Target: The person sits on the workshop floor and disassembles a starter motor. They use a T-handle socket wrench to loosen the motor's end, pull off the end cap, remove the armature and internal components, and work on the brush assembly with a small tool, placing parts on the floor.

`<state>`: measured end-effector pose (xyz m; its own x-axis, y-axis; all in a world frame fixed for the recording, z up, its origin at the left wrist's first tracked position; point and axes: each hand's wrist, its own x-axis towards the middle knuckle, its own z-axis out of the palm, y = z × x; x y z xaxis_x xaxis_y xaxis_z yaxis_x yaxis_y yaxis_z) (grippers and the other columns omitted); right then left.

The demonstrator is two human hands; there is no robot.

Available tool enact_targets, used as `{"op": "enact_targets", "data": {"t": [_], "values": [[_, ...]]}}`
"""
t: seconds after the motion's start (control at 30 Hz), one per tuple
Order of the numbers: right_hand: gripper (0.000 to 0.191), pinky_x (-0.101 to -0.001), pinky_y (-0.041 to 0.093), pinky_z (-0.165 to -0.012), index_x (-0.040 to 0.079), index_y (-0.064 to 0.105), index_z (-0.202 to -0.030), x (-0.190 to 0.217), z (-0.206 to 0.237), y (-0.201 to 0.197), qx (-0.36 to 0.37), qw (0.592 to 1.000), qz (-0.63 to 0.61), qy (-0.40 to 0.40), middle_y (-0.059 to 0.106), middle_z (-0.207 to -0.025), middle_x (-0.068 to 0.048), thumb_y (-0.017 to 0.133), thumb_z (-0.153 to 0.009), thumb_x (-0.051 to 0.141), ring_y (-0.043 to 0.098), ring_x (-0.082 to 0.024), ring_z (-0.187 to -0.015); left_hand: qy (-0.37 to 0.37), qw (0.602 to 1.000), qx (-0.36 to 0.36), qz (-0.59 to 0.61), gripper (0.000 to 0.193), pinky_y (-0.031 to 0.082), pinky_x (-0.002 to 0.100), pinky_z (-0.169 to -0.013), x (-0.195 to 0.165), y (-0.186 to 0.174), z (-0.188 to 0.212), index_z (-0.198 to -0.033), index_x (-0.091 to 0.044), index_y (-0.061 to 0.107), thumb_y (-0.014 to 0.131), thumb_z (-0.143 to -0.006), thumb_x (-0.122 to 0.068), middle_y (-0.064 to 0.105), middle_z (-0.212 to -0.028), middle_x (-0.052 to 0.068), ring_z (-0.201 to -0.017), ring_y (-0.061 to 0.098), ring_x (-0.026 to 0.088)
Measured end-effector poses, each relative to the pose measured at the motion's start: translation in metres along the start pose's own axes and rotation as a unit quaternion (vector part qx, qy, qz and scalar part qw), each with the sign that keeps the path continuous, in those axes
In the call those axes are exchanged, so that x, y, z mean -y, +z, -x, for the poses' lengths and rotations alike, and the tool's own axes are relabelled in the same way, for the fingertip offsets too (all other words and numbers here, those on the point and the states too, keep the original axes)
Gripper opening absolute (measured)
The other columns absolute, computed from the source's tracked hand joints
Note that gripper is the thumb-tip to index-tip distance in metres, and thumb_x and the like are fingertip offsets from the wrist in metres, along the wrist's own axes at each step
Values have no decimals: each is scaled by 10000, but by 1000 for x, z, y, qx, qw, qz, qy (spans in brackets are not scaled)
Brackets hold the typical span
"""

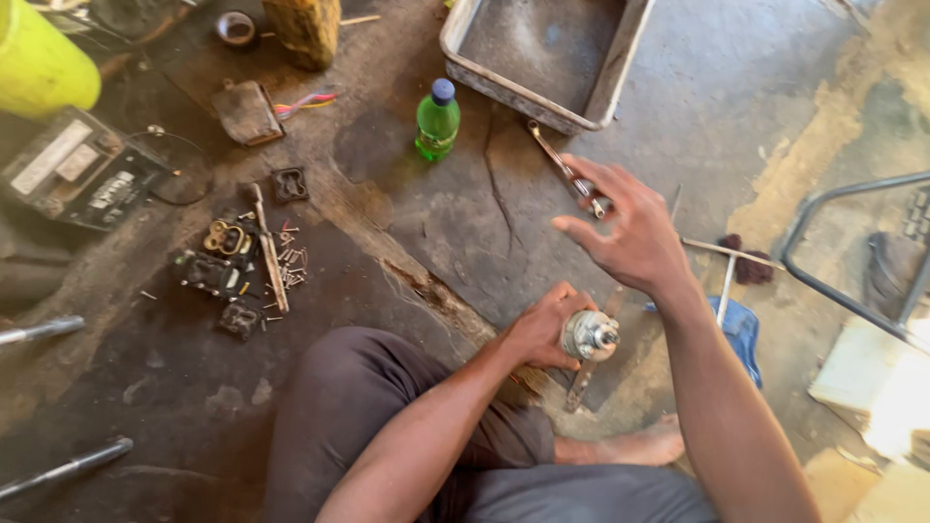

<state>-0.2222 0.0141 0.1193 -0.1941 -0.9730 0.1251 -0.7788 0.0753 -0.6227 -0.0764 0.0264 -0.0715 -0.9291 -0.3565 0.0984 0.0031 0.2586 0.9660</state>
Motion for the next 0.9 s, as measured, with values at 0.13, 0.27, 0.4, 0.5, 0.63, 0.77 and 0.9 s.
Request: {"op": "enact_targets", "data": {"t": [0.13,0.27,0.4,0.5,0.63,0.77,0.9], "values": [[373,-358,529,-682,117,754,-1169,9,60,-5,-2,985,40,167,731,-924,-72,787,-822,249,652,-232,-728,6,1000,7,-3,841,547,449,-942,-1,-2,-1,-1252,-172,580,943,-493,-168,553,-1195,139,-1130,613,378],[270,-359,535,-711,117,772,-1109,-7,130,4,1,975,92,205,737,-907,-94,757,-851,195,682,-239,-761,-50,998,24,-12,814,560,451,-915,-7,0,-3,-1232,-183,586,938,-498,-179,553,-1208,124,-1109,636,368],[267,-385,537,-770,121,788,-1104,-37,154,2,-10,982,103,158,730,-946,-107,704,-853,86,690,-285,-840,-50,998,28,-17,796,555,457,-926,-17,0,-5,-1231,-184,593,932,-511,-171,550,-1202,125,-1111,637,368],[248,-390,536,-719,128,792,-1051,-55,150,-2,17,984,78,156,720,-879,-91,779,-805,150,691,-279,-793,-55,998,33,-19,779,557,451,-918,-24,0,-12,-1222,-181,599,927,-515,-170,555,-1201,118,-1109,643,359],[240,-392,539,-702,129,796,-1034,-66,148,-7,24,989,87,119,710,-869,-83,779,-795,138,692,-287,-796,-60,997,40,-26,776,548,443,-910,-28,4,-20,-1216,-162,600,939,-518,-177,551,-1184,117,-1094,637,347],[181,-388,543,-688,131,784,-991,-70,150,-11,3,993,100,68,693,-860,-63,760,-814,102,692,-279,-794,-47,997,41,-33,769,546,432,-918,-26,10,-26,-1203,-146,605,950,-516,-176,554,-1154,118,-1085,627,338],[249,-423,522,-647,93,761,-987,-68,152,-11,-15,989,136,51,645,-841,-89,737,-750,20,661,-318,-762,-49,998,41,-28,769,542,428,-916,-29,12,-28,-1200,-144,608,947,-511,-165,560,-1153,111,-1094,629,327]]}}
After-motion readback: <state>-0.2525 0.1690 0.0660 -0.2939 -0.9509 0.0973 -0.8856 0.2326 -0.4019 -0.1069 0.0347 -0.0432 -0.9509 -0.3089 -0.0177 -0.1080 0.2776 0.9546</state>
